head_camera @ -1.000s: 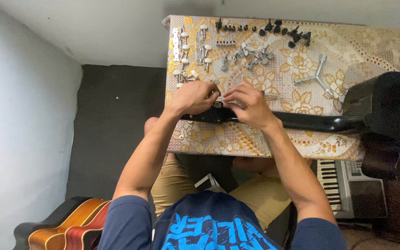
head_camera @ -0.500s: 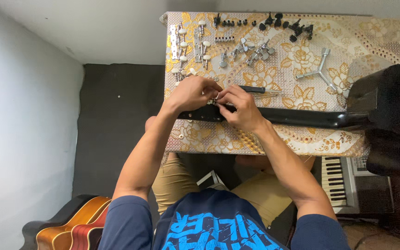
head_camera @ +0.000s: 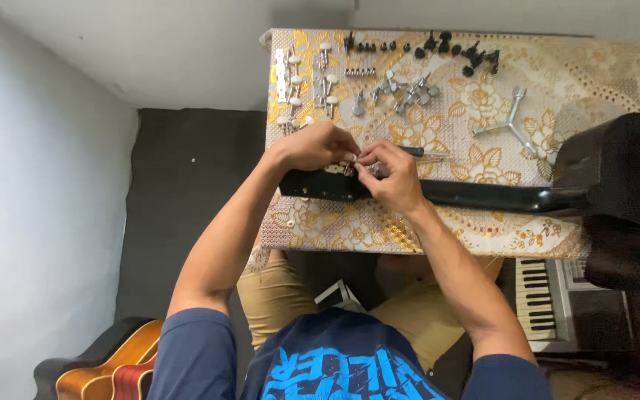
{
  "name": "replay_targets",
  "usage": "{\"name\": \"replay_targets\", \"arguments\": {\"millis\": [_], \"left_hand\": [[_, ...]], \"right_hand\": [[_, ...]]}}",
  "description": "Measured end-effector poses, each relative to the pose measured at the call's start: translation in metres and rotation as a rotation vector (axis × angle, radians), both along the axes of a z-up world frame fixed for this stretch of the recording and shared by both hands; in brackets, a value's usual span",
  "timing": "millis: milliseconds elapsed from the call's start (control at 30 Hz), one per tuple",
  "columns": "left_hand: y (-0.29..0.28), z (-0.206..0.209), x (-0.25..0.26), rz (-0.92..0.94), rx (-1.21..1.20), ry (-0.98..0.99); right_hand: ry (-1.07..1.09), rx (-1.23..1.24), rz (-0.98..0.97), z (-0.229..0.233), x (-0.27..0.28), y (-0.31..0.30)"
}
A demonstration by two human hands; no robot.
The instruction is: The person is repairing a guitar neck by installing tuning pegs. They use a screwdriver to tighten screws and secure the pegs into the headstock. The person works methodically, handling each component with care.
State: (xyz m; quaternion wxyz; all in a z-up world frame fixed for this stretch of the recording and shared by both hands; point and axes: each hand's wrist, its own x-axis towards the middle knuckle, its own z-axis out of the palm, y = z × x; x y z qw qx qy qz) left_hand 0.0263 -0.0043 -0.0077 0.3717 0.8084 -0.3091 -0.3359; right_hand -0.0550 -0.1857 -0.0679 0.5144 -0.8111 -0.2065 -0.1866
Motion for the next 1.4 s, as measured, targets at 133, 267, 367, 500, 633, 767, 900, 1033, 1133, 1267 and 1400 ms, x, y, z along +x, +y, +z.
{"name": "replay_targets", "arguments": {"millis": [133, 267, 367, 500, 633, 767, 900, 1033, 1133, 1267, 1400], "left_hand": [[0.006, 0.016, -0.006, -0.010, -0.035, 0.037], [0.008, 0.015, -0.006, 0.141, -0.182, 0.187], [0.009, 0.001, -0.003, 0.254, -0.246, 0.185], [0.014, -0.004, 0.001, 0.369, -0.281, 0.092], [0.026, 0.007, 0.000, 0.518, -0.213, 0.016], [0.049, -0.020, 0.020, 0.600, -0.218, -0.221], [0.054, -0.020, 0.015, 0.572, -0.177, -0.237], [0.052, -0.023, 0.011, 0.492, -0.072, -0.365], [0.045, -0.010, 0.006, 0.462, 0.011, -0.462], [0.022, 0.024, -0.004, 0.238, 0.107, -0.522], [0.004, 0.008, 0.001, -0.033, 0.236, -0.490]], "right_hand": [[0.001, 0.056, -0.002, -0.002, 0.000, -0.005], [-0.013, 0.106, -0.003, -0.007, 0.005, -0.005], [-0.009, 0.138, -0.016, -0.004, 0.003, -0.006], [0.011, 0.158, -0.029, -0.001, 0.002, -0.006], [0.020, 0.156, -0.025, 0.003, 0.001, -0.006], [0.039, 0.178, -0.033, 0.000, 0.002, -0.006], [0.032, 0.159, -0.030, 0.001, 0.002, -0.004], [0.019, 0.145, -0.024, 0.001, 0.002, -0.005], [0.020, 0.161, -0.029, -0.001, 0.002, -0.006], [0.017, 0.149, -0.040, 0.004, 0.003, -0.005], [0.024, 0.166, -0.028, 0.005, 0.001, -0.005]]}}
